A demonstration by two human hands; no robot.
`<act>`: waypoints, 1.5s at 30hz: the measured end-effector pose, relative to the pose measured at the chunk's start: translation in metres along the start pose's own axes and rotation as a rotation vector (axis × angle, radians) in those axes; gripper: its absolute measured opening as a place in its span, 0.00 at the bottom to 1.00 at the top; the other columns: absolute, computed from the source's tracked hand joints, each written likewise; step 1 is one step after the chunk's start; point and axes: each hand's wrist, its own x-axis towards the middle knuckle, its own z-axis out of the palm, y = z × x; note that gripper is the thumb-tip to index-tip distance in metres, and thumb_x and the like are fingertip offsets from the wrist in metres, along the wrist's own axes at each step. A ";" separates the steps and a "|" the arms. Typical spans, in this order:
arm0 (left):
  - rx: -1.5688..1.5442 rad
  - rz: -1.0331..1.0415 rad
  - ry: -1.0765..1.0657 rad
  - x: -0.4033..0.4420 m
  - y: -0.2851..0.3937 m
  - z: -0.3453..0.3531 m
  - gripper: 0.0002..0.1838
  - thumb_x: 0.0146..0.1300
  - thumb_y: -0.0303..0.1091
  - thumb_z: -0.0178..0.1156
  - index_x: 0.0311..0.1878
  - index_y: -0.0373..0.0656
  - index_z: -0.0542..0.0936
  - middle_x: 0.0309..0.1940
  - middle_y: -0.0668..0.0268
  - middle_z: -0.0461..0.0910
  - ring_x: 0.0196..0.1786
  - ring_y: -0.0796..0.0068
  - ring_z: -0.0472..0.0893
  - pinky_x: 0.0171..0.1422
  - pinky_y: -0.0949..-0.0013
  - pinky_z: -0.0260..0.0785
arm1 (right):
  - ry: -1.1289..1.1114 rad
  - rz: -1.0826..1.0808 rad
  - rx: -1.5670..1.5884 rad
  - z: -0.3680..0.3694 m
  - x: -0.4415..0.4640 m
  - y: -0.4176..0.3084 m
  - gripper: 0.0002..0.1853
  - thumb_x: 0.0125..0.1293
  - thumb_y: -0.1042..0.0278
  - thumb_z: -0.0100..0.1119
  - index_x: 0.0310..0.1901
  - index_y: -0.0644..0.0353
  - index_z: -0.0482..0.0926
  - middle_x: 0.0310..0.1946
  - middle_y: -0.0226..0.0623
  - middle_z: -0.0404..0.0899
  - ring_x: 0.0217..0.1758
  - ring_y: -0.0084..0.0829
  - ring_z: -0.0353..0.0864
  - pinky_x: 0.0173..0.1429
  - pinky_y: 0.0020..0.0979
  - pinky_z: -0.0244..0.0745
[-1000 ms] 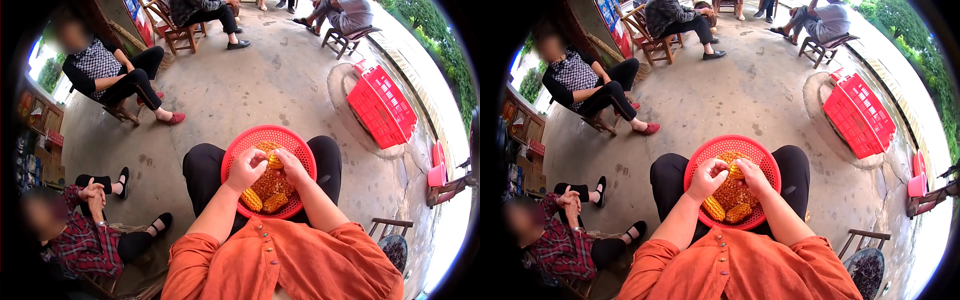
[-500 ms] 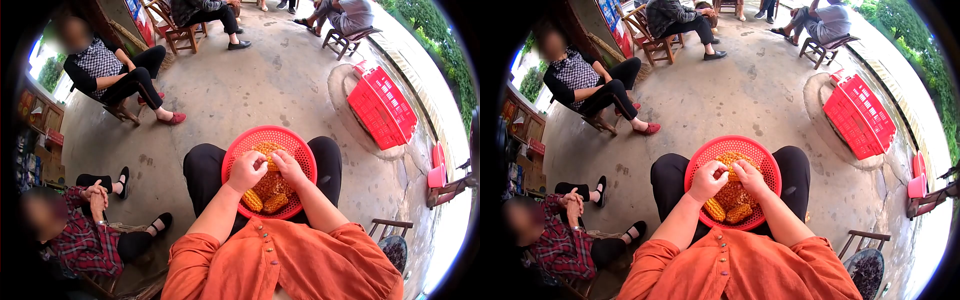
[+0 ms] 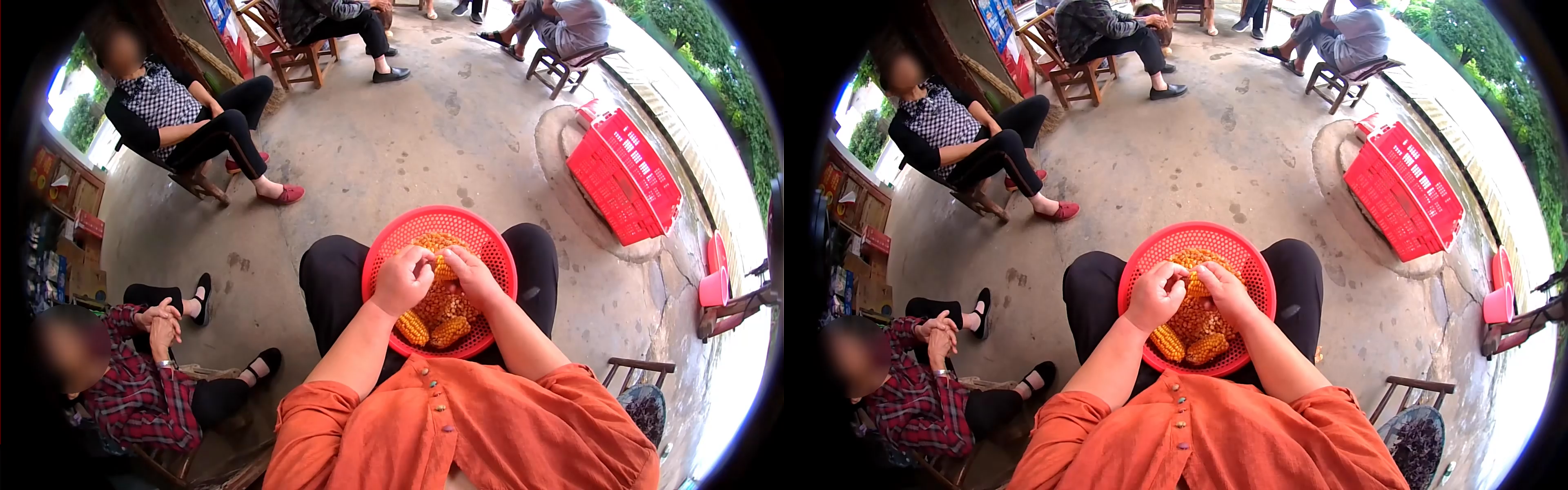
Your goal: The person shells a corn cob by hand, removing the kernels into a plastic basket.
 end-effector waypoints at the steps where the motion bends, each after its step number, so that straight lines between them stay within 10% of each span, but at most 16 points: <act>1: 0.000 0.001 0.000 0.001 0.004 -0.002 0.07 0.56 0.22 0.60 0.39 0.39 0.79 0.33 0.61 0.79 0.29 0.70 0.80 0.33 0.70 0.74 | -0.007 0.005 0.021 -0.001 0.001 0.001 0.16 0.75 0.52 0.51 0.50 0.55 0.78 0.33 0.24 0.75 0.26 0.15 0.71 0.27 0.19 0.68; 21: -0.715 -0.410 -0.167 0.000 -0.003 -0.004 0.13 0.65 0.21 0.58 0.51 0.41 0.72 0.38 0.72 0.74 0.41 0.86 0.76 0.48 0.79 0.71 | -0.252 -0.079 0.452 -0.008 0.002 -0.009 0.17 0.67 0.70 0.57 0.57 0.57 0.70 0.47 0.29 0.77 0.47 0.22 0.75 0.49 0.24 0.70; 45: -0.481 -0.303 -0.123 -0.002 -0.012 0.000 0.13 0.59 0.18 0.60 0.45 0.41 0.73 0.37 0.72 0.76 0.39 0.85 0.77 0.46 0.77 0.72 | -0.245 -0.251 0.061 -0.004 -0.002 -0.008 0.25 0.65 0.75 0.63 0.64 0.63 0.69 0.56 0.33 0.73 0.60 0.24 0.73 0.66 0.27 0.69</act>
